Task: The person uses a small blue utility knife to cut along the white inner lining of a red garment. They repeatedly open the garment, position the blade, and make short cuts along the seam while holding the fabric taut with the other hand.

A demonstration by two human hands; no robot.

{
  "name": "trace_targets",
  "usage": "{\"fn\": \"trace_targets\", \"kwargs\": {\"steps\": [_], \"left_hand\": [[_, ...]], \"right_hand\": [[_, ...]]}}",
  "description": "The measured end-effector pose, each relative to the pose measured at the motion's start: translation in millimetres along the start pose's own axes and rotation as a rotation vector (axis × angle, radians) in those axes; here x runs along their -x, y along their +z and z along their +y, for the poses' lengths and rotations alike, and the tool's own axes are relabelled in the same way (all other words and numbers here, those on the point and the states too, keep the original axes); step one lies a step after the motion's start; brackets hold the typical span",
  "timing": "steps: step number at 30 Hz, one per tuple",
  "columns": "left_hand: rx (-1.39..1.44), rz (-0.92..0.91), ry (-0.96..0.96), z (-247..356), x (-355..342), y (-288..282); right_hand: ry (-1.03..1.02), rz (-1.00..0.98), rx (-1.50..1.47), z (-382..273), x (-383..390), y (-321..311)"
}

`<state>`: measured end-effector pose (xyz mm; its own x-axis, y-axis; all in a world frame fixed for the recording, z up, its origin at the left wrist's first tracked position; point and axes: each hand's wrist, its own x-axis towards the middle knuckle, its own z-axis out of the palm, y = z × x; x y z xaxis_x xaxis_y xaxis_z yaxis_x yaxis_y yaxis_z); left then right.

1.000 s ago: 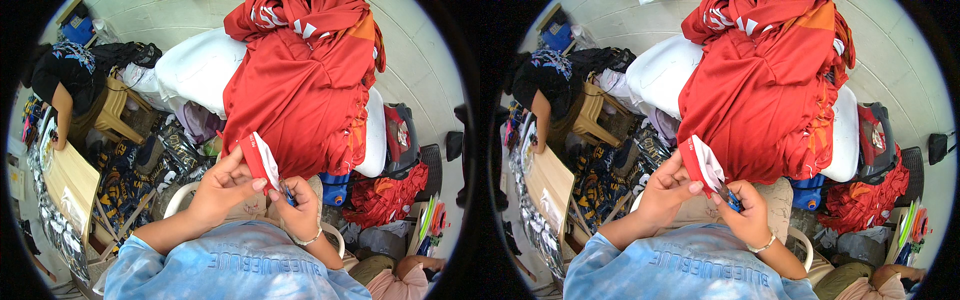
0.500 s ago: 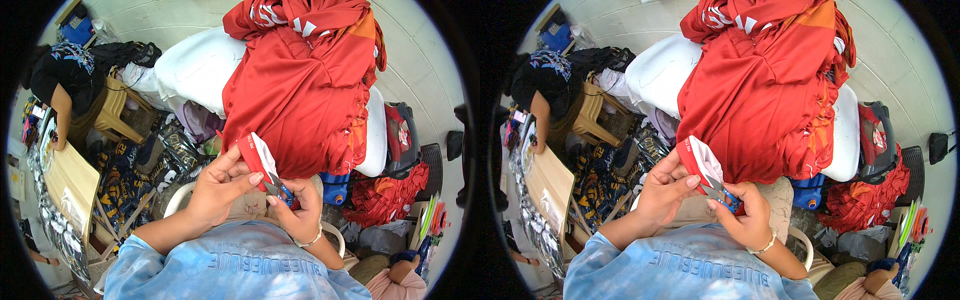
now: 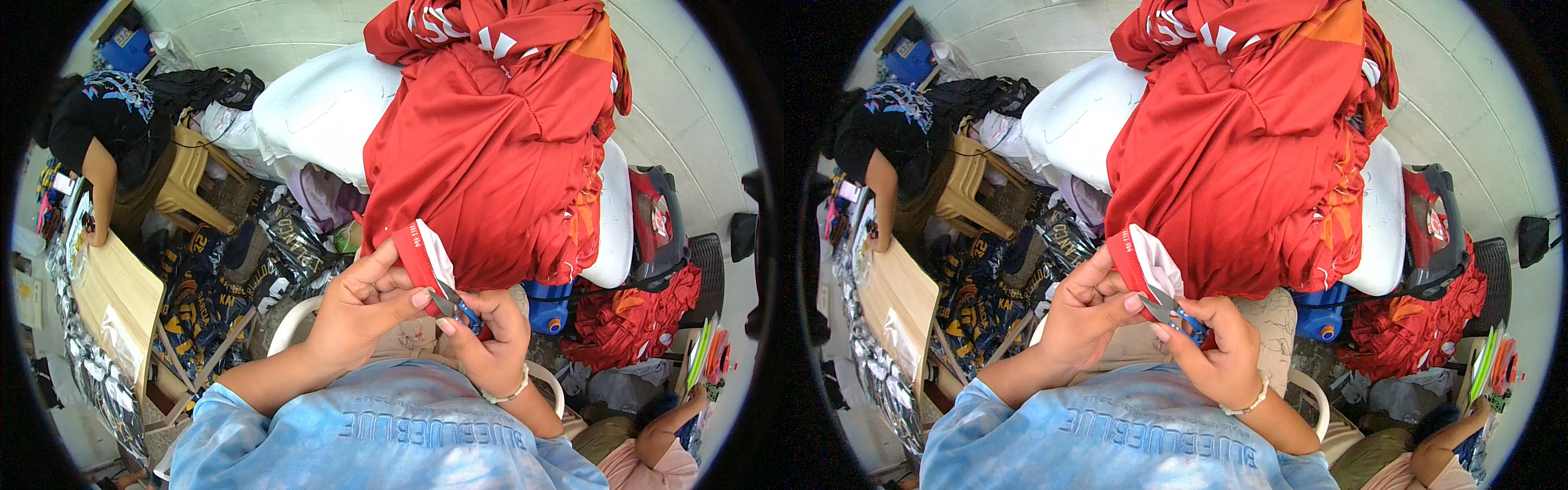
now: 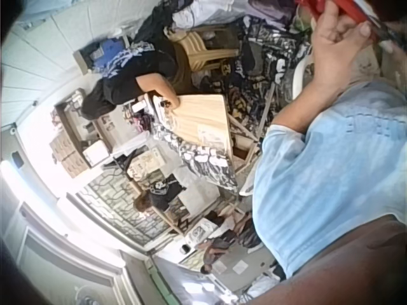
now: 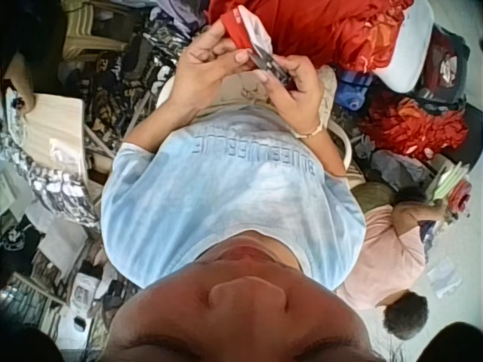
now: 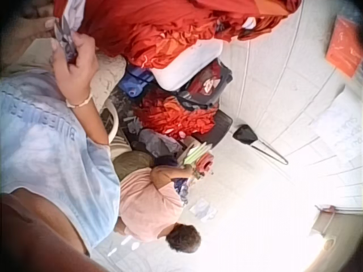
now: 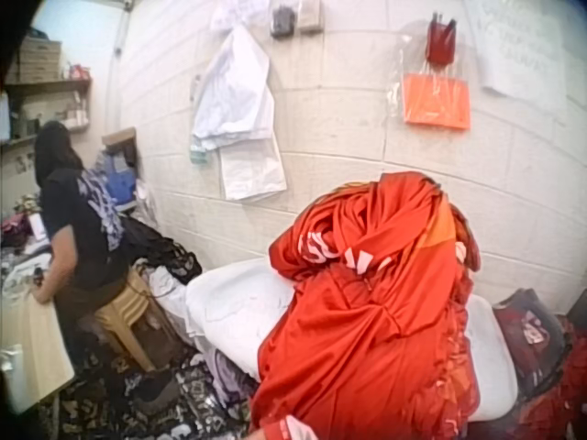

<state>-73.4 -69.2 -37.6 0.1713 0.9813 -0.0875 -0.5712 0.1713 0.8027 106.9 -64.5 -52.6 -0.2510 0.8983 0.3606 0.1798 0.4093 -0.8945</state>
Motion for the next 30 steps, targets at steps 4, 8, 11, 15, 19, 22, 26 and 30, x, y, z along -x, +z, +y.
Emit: {"fn": "trace_targets", "kwargs": {"steps": [4, 8, 11, 15, 19, 22, 26, 30], "left_hand": [[-0.002, 0.003, -0.014, 0, -1, -1], [-0.023, 0.000, 0.009, -2, 1, 0], [-0.139, -0.036, 0.073, -3, 1, 0], [-0.140, -0.034, 0.091, -3, 2, 2], [-0.141, -0.021, 0.059, -2, 2, 1], [-0.133, 0.000, 0.073, -4, 2, 1], [-0.075, -0.026, 0.074, -6, 0, 0], [0.026, 0.056, 0.081, -6, -5, 0]], "right_hand": [[-0.013, 0.000, 0.059, -1, -2, 0], [0.031, 0.018, -0.026, -2, -1, 1], [0.034, 0.044, -0.013, -4, 1, 1], [-0.002, 0.035, 0.024, -2, 1, -1], [0.013, 0.014, 0.033, 1, 0, 1], [0.162, 0.036, -0.273, 0, 5, 6], [0.288, -0.042, -0.178, 6, 7, 7], [0.186, -0.070, -0.147, 14, 4, 2]]}}
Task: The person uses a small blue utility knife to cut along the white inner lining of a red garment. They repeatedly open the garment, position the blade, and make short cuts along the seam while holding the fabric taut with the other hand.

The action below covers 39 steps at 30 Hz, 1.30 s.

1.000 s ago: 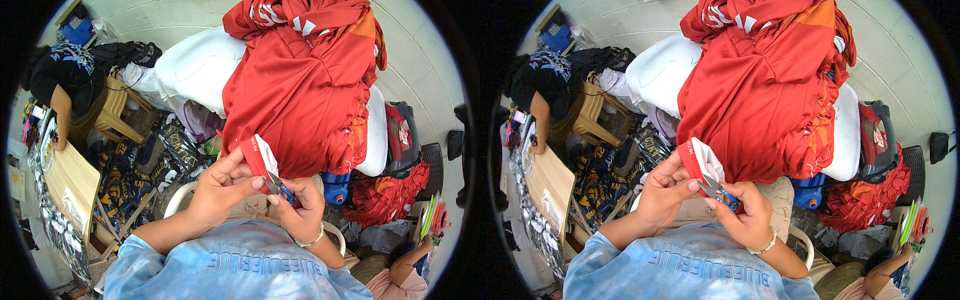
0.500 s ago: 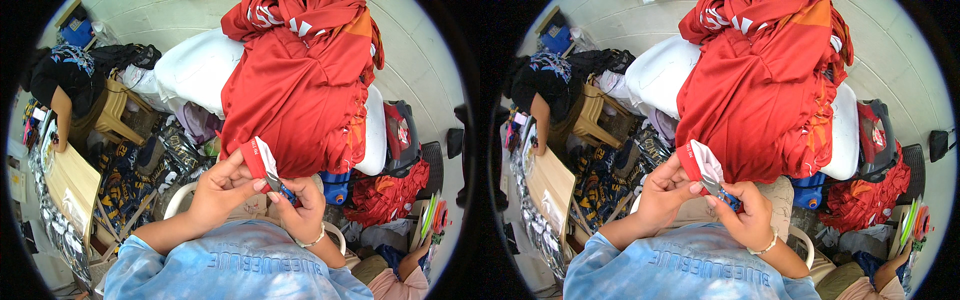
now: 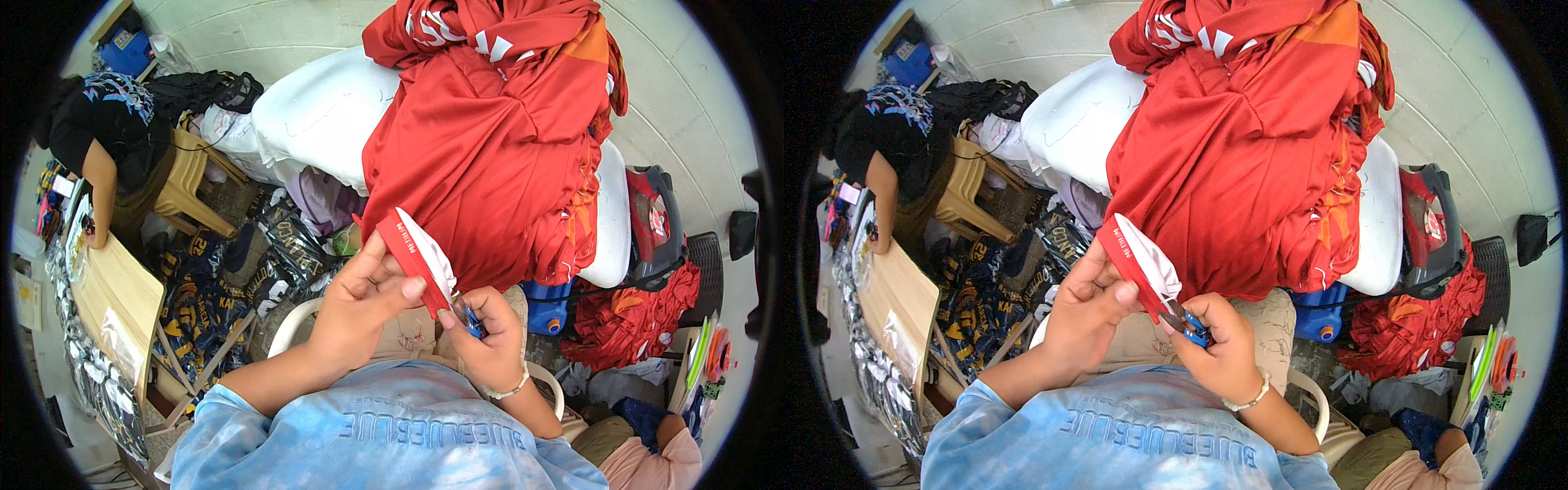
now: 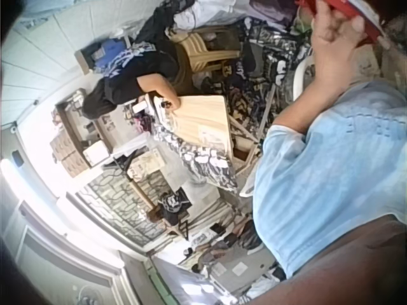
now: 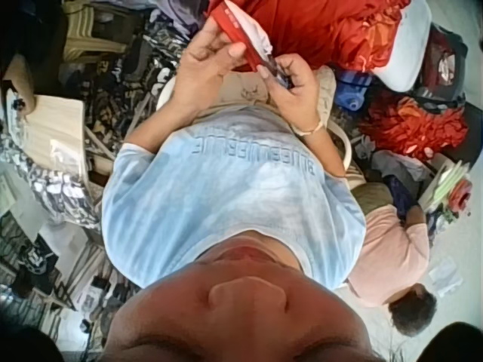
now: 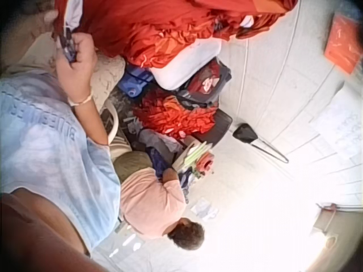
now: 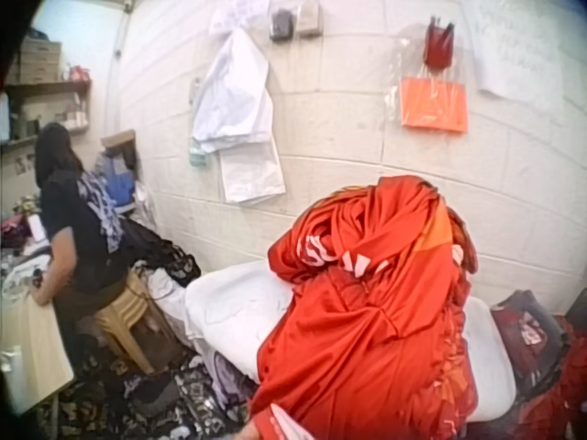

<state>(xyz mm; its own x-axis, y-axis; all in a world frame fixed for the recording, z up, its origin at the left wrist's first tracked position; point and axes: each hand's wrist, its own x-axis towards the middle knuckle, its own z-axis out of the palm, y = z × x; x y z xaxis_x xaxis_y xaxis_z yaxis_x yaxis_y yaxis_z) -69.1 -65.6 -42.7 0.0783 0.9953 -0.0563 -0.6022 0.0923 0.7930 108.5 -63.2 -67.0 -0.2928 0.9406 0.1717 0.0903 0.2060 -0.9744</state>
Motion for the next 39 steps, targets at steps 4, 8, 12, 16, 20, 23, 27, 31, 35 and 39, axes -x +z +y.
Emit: {"fn": "trace_targets", "kwargs": {"steps": [4, 8, 12, 16, 20, 23, 27, 31, 35, 39], "left_hand": [[0.116, 0.008, -0.065, 5, -2, -3], [0.068, 0.033, -0.004, 4, -2, -1], [0.021, 0.023, -0.033, 5, 0, -1], [0.059, 0.037, -0.089, 6, 1, -1], [0.070, 0.046, -0.103, 5, 1, -1], [0.074, 0.064, -0.134, 5, 2, -2], [0.065, 0.055, -0.124, 3, 4, -1], [0.056, 0.044, -0.118, 1, 4, -2], [0.047, 0.032, -0.114, 2, 4, -2], [0.072, 0.011, -0.117, 3, 5, -2]], "right_hand": [[0.008, -0.041, 0.046, -1, -3, 0], [-0.008, 0.151, -0.179, -4, 0, 11], [-0.157, 0.113, 0.020, 0, -1, 8], [-0.202, 0.107, 0.170, 2, 0, 4], [-0.178, 0.103, 0.142, 3, 0, 5], [-0.176, 0.090, 0.132, 2, -2, 5], [-0.181, 0.084, 0.146, -1, -1, 5], [-0.139, 0.080, 0.093, -2, -1, 5], [-0.124, 0.083, 0.052, 0, -1, 5], [-0.123, 0.097, 0.073, 1, -2, 5]]}}
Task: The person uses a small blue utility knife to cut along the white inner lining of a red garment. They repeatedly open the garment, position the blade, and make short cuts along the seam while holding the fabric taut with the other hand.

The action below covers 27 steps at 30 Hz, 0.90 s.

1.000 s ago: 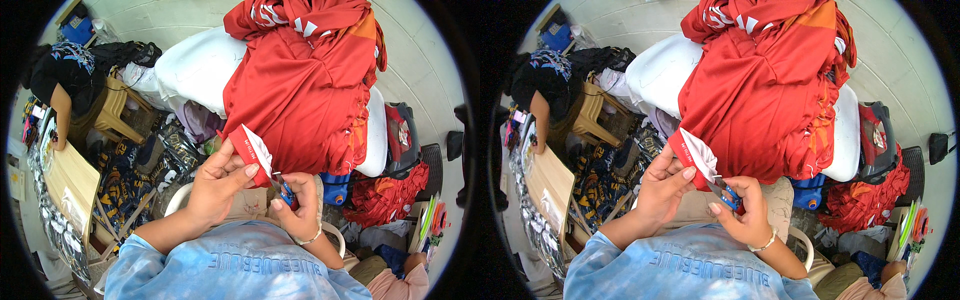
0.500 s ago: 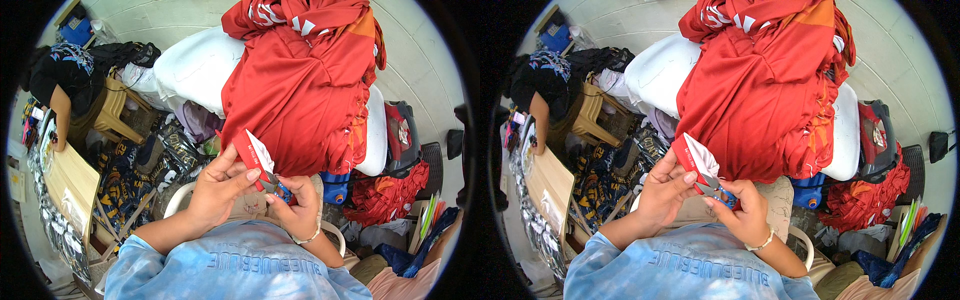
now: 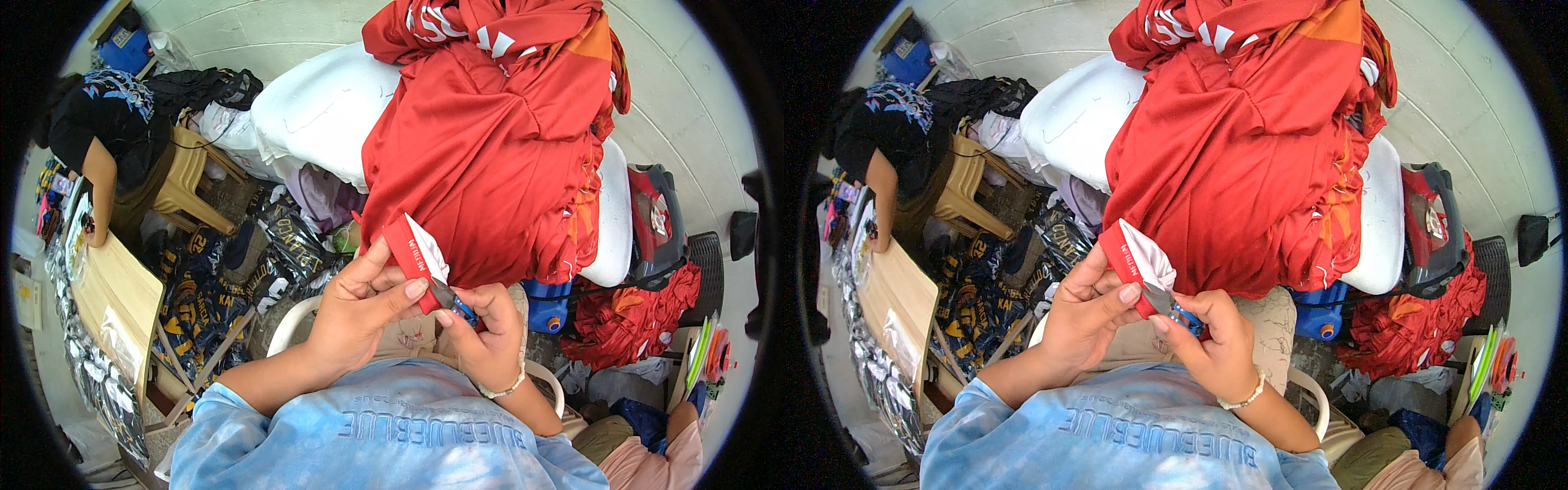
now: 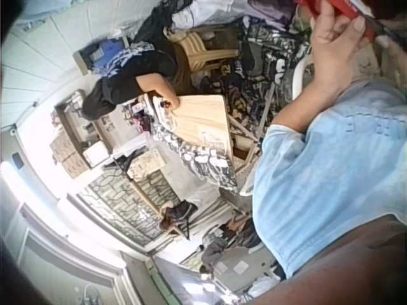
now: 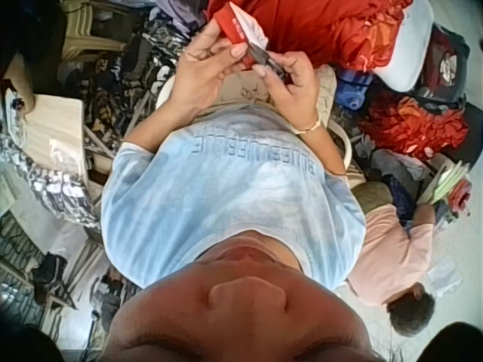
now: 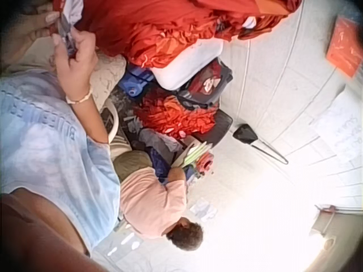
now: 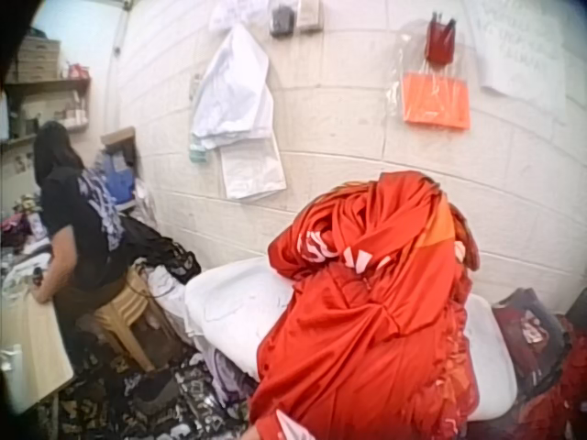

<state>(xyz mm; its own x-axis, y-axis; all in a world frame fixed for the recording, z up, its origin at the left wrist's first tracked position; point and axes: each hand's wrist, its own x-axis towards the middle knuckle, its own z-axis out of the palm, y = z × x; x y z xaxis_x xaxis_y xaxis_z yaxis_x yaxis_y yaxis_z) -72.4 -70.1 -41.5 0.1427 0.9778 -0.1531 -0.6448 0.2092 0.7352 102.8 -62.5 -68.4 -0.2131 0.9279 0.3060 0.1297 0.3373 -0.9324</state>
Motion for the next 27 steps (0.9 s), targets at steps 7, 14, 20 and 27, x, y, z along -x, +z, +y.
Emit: {"fn": "trace_targets", "kwargs": {"steps": [7, 14, 20, 27], "left_hand": [[-0.035, 0.002, 0.022, -2, 2, 1], [-0.082, -0.034, 0.021, 0, 3, 1], [-0.069, -0.004, 0.092, -5, 1, 4], [0.067, -0.008, 0.033, -3, -4, -4]], "right_hand": [[-0.006, 0.008, -0.030, -5, 1, -1], [-0.030, 0.013, 0.063, -8, -2, -1], [0.187, -0.032, -0.372, -15, -1, 1], [0.213, -0.124, -0.179, -1, -1, -1]]}}
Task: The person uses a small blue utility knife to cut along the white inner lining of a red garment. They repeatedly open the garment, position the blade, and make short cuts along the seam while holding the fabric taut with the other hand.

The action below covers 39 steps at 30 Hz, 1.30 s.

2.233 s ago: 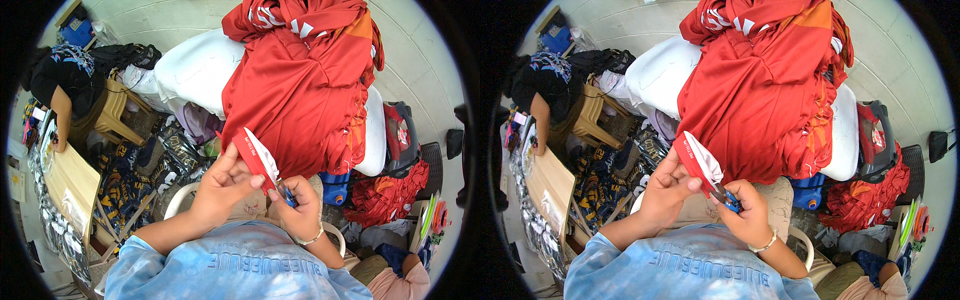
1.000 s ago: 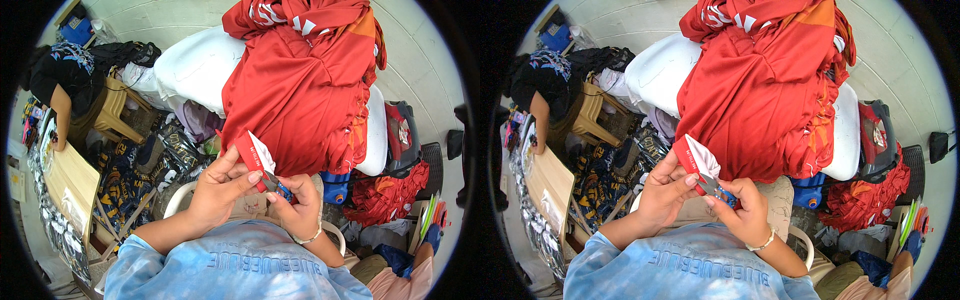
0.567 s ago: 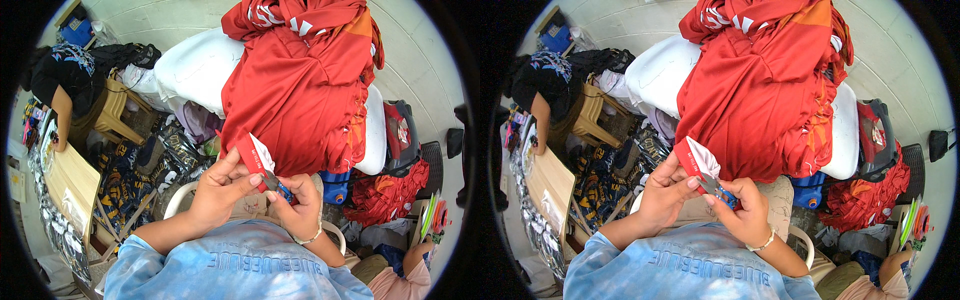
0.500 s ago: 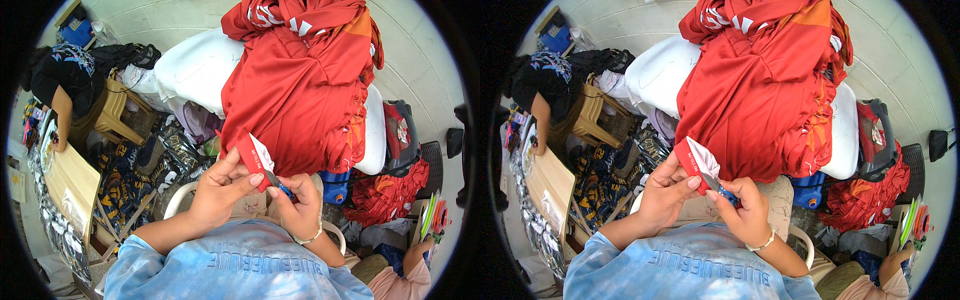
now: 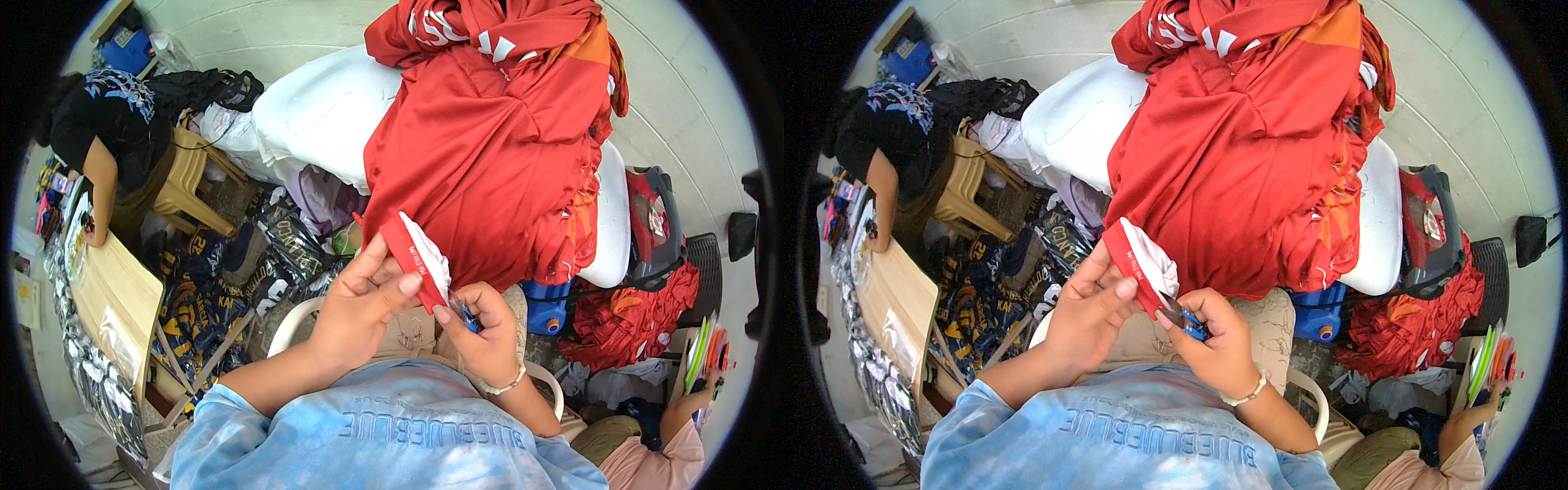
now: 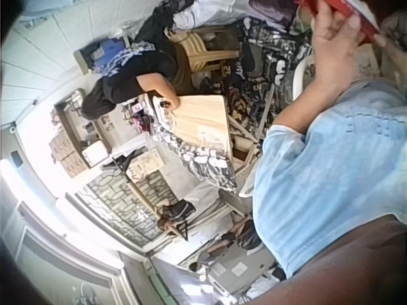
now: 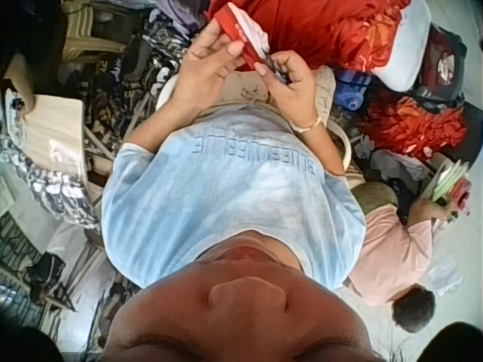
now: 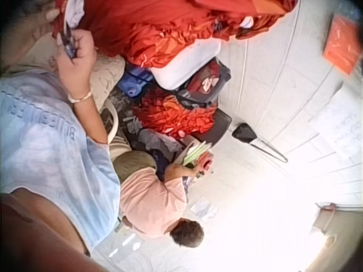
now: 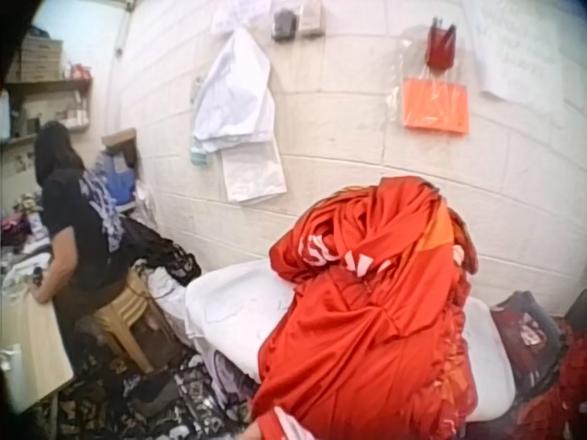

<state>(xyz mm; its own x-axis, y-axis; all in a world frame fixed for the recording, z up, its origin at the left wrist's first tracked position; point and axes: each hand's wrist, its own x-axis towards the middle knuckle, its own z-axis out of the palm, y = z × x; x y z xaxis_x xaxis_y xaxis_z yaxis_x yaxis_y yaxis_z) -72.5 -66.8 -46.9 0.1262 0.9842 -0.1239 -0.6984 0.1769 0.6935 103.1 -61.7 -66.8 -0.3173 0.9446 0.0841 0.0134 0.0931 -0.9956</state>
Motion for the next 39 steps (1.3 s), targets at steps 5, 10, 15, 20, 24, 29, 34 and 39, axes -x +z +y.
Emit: {"fn": "trace_targets", "kwargs": {"steps": [5, 10, 15, 20, 24, 29, 34, 39], "left_hand": [[0.030, 0.058, -0.046, 4, 0, -2], [-0.028, 0.063, -0.057, 4, -1, -1], [-0.023, 0.074, -0.076, 4, 0, 1], [-0.075, 0.076, -0.064, 2, 1, 1], [-0.066, 0.023, -0.030, -1, 3, 1], [-0.048, 0.002, -0.027, -1, 4, 1], [-0.071, 0.028, -0.065, 0, 4, 1], [-0.084, 0.011, -0.049, 0, 3, 1]], "right_hand": [[-0.056, 0.041, 0.162, 1, -3, 2], [-0.137, 0.097, 0.001, 1, 0, 6], [-0.200, 0.103, 0.147, 9, 0, 2], [-0.212, 0.115, 0.185, 8, 0, 2], [-0.232, 0.114, 0.189, 4, 1, 1], [-0.208, 0.117, 0.165, 4, 2, 2], [-0.216, 0.111, 0.278, 4, 0, 0], [-0.138, 0.098, 0.001, 2, 0, 5]]}}
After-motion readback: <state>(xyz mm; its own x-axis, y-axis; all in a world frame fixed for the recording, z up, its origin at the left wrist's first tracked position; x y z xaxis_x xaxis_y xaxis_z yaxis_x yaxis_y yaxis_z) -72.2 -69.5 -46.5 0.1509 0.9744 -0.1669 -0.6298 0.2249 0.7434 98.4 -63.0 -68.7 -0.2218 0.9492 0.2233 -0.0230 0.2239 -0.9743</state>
